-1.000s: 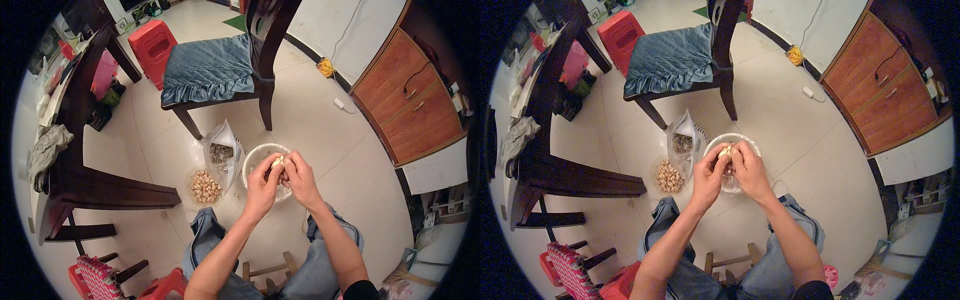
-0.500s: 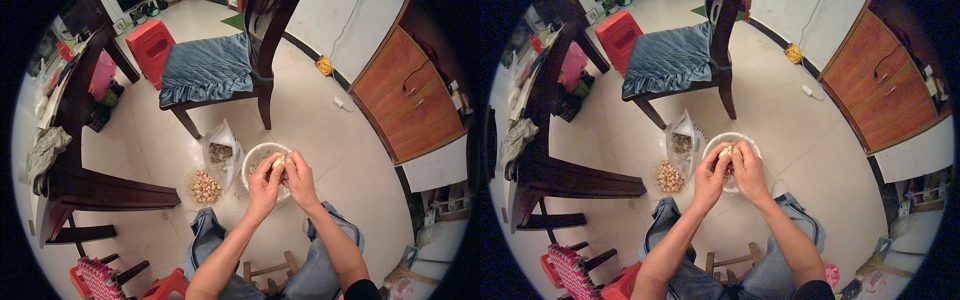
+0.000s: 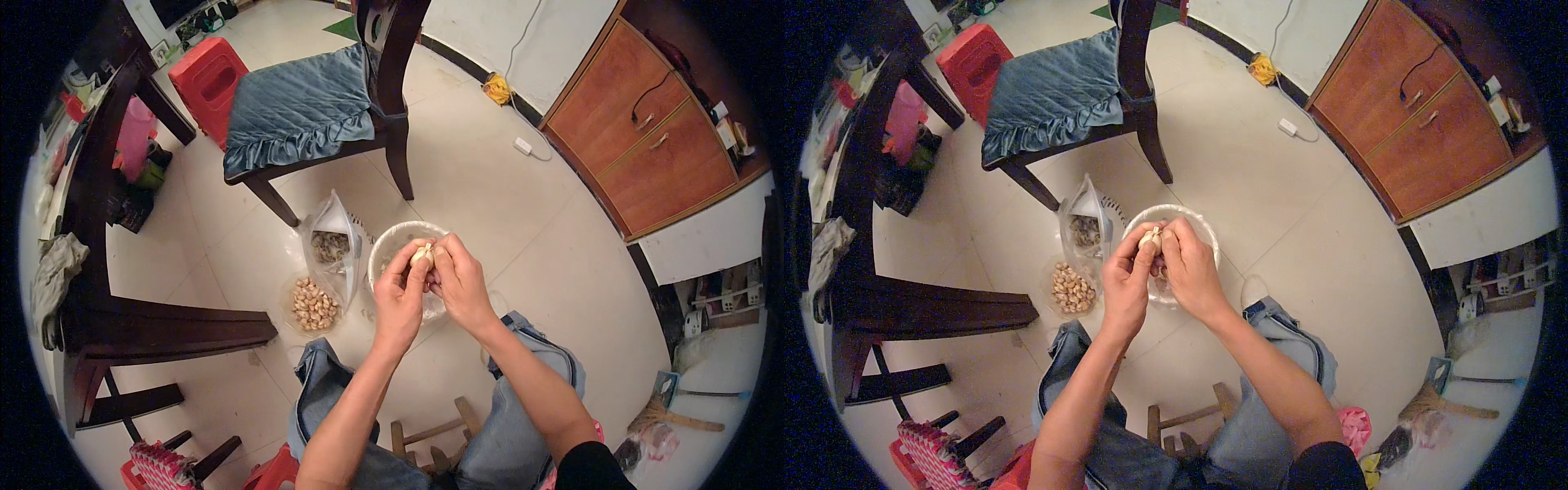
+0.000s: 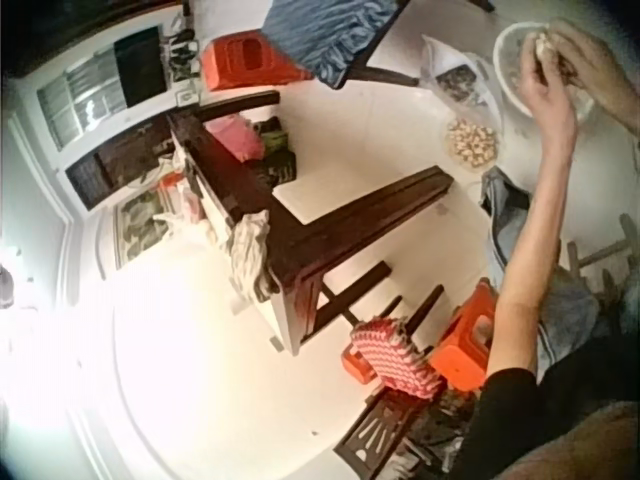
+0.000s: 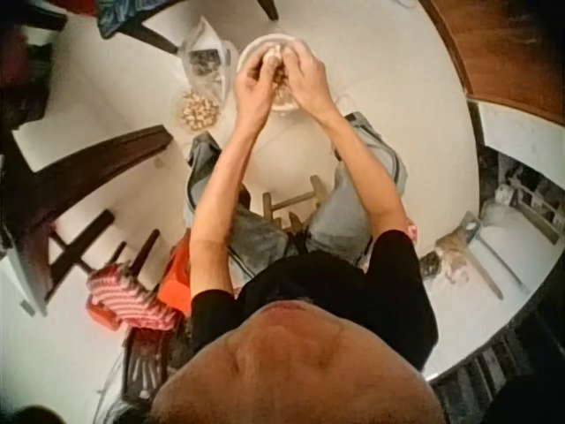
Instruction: The person sits on a low stool and peels garlic cloves by hand. They separate the cloves from the bulb, remove the skins, and place the peeled cloves into a bowl while discarding the skins into a separate container.
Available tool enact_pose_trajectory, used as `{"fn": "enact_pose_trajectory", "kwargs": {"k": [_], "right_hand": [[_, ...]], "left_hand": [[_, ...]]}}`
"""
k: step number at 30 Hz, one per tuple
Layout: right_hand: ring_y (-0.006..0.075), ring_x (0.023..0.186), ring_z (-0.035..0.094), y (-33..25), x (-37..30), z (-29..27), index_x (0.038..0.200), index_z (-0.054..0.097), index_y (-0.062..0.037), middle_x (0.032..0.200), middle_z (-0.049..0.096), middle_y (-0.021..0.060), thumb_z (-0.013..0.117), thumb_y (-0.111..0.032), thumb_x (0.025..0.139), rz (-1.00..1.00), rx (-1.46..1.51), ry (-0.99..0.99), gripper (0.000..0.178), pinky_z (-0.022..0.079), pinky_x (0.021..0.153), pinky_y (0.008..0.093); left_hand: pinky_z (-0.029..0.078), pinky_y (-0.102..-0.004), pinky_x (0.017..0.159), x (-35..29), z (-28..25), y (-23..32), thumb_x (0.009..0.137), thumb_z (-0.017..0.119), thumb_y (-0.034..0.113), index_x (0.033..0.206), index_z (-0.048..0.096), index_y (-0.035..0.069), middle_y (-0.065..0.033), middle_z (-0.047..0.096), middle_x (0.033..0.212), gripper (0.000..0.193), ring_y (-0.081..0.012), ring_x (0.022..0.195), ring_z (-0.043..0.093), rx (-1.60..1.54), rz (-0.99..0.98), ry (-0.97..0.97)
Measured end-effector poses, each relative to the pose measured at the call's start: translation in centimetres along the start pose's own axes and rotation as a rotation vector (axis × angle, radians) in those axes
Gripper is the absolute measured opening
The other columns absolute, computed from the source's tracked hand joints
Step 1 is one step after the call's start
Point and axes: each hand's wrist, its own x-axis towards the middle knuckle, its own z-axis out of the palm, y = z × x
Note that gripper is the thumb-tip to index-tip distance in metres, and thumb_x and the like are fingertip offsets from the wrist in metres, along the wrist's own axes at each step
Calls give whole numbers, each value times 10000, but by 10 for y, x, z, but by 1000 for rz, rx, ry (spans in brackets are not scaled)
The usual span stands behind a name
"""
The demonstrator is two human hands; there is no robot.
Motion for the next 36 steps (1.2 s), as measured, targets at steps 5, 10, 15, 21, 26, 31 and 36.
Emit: {"fn": "enact_pose_trajectory", "kwargs": {"k": [5, 10, 15, 21, 26, 31, 36], "right_hand": [[129, 616, 554, 3, 1, -1, 908, 484, -6, 715, 564, 90, 414, -180, 1025, -13, 1, 2, 221, 460, 547, 322], [95, 614, 546, 7, 3, -1, 922, 491, -24, 705, 552, 43, 395, -172, 1031, 61, 148, -30, 207, 437, 517, 256], [70, 619, 542, 2, 6, -1, 938, 499, -33, 701, 523, 13, 389, -171, 1043, 110, 445, -79, 205, 409, 499, 209], [74, 615, 544, 0, 9, -3, 954, 503, -23, 717, 537, 25, 450, -185, 1038, 99, 504, -117, 190, 414, 507, 211], [74, 603, 545, 2, 10, -5, 971, 513, -12, 741, 584, 49, 492, -167, 1021, 90, 512, -134, 165, 420, 516, 212], [74, 612, 554, -5, 10, -6, 1012, 521, 0, 809, 642, 88, 529, -143, 1001, 76, 397, -159, 143, 429, 523, 215], [69, 661, 566, -8, 9, -6, 1044, 524, -2, 854, 640, 90, 523, -130, 1001, 156, 542, -213, 135, 438, 545, 214]], "left_hand": [[489, -209, 705, 0, 2, 2, 1011, 523, 114, 1233, 585, -25, -24, 629, 1011, 269, -65, 846, 575, -48, -14, -2], [492, -224, 744, 0, -1, 1, 1023, 512, 190, 1266, 573, 3, -48, 638, 1149, 313, -77, 815, 567, -112, -62, -6], [554, -289, 681, 4, -4, -1, 1032, 477, 196, 1310, 507, -17, -104, 605, 1230, 351, -116, 817, 583, -344, -103, -44], [562, -306, 667, 7, -7, -3, 1034, 462, 232, 1330, 466, -1, -118, 570, 1262, 378, -158, 882, 590, -510, -144, -12], [549, -313, 758, 7, -8, -1, 1033, 449, 252, 1314, 474, 7, -115, 561, 1267, 374, -182, 991, 582, -559, -150, -16], [526, -306, 813, 9, -4, 5, 1037, 411, 243, 1294, 464, 4, -147, 548, 1258, 355, -187, 1013, 587, -677, -168, 80], [474, -324, 894, 9, -15, 0, 1014, 452, 262, 1236, 509, 28, -114, 573, 1201, 328, -194, 1024, 564, -791, -184, 54]]}}
